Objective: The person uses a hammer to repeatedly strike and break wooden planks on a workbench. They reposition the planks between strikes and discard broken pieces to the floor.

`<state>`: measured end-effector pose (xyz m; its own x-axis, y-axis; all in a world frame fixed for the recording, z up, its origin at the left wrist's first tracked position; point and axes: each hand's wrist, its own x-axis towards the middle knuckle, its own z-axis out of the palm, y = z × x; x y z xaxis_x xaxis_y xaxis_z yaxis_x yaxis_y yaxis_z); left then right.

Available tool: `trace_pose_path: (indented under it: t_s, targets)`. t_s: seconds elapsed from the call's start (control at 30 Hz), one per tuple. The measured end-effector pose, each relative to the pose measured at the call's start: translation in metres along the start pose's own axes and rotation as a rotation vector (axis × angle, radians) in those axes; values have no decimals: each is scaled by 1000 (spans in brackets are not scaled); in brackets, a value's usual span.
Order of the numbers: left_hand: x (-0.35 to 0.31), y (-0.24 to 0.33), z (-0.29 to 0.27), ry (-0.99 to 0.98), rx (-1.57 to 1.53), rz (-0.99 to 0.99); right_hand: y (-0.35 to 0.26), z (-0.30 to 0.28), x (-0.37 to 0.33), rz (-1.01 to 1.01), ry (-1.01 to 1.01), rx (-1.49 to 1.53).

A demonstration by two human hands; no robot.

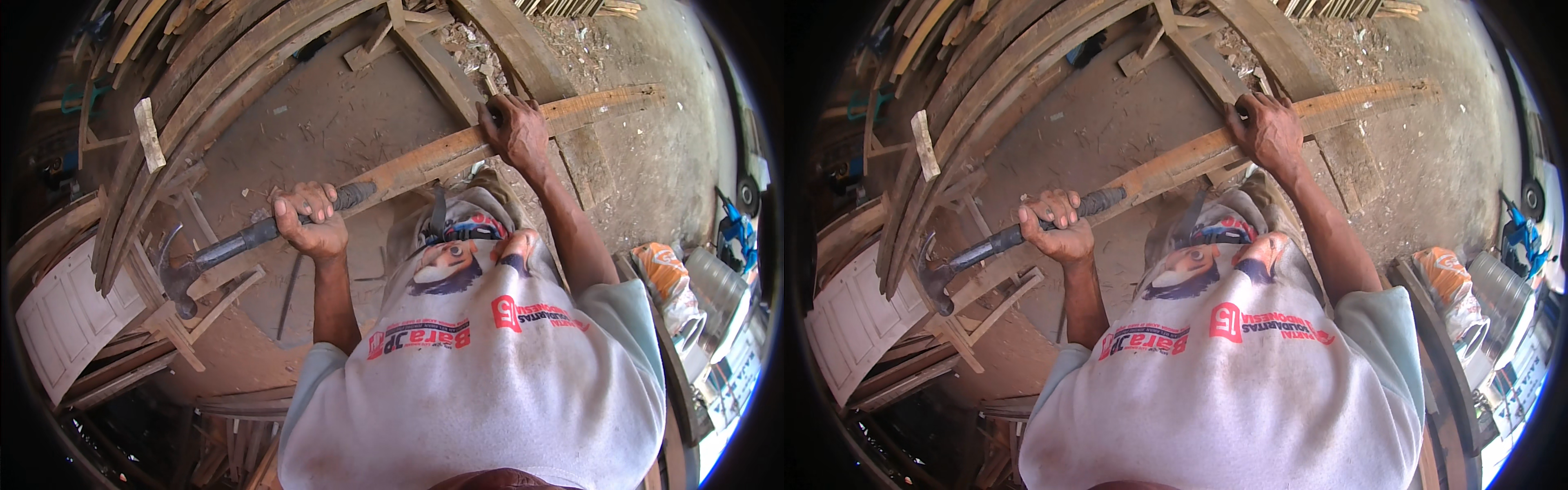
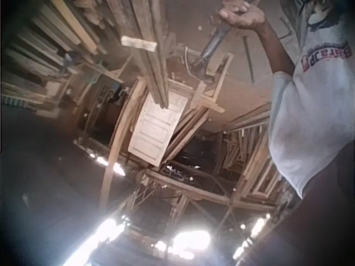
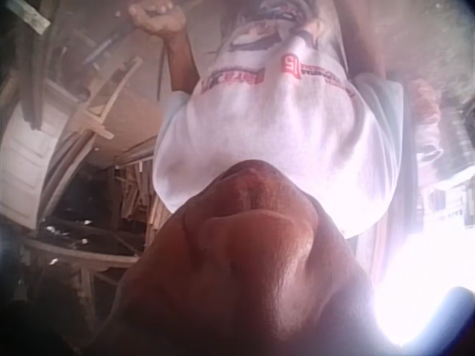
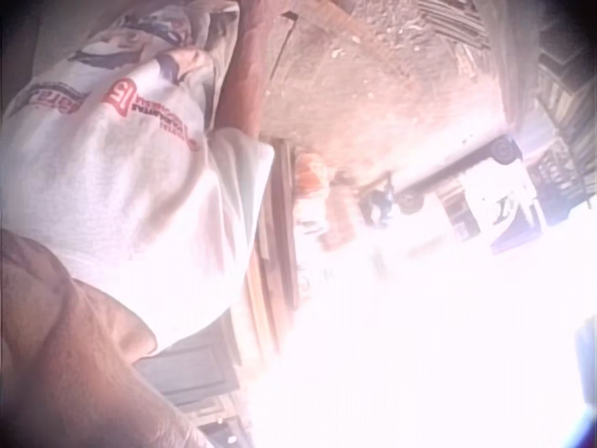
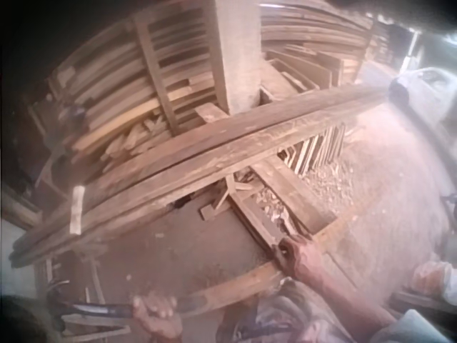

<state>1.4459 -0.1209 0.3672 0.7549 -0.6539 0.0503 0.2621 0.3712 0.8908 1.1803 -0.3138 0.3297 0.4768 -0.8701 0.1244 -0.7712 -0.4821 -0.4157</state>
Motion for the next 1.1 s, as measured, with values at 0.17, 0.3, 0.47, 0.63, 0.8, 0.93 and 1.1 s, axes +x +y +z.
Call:
trace_pose_path:
  t_s: [0.17,0.3,0.47,0.63,0.8,0.93,1.1]
  targets:
    - [-3,0,8,-24,31,-1,2,4,1,1,-13,-15]
    - [-6,-2,18,8,56,26,-1,3,2,0,-38,-42]
    - [-9,-4,27,25,132,82,0,4,4,-5,-39,-49]
    - [-7,-2,23,46,102,66,4,7,2,-15,-27,-56]
    - [-13,-3,47,28,250,98,3,9,-1,-12,-3,-33]
    - [-15,-6,59,9,344,137,-1,3,-2,13,-45,-7]
    - [-26,-1,70,-182,637,169,2,6,-8,-25,-71,-47]
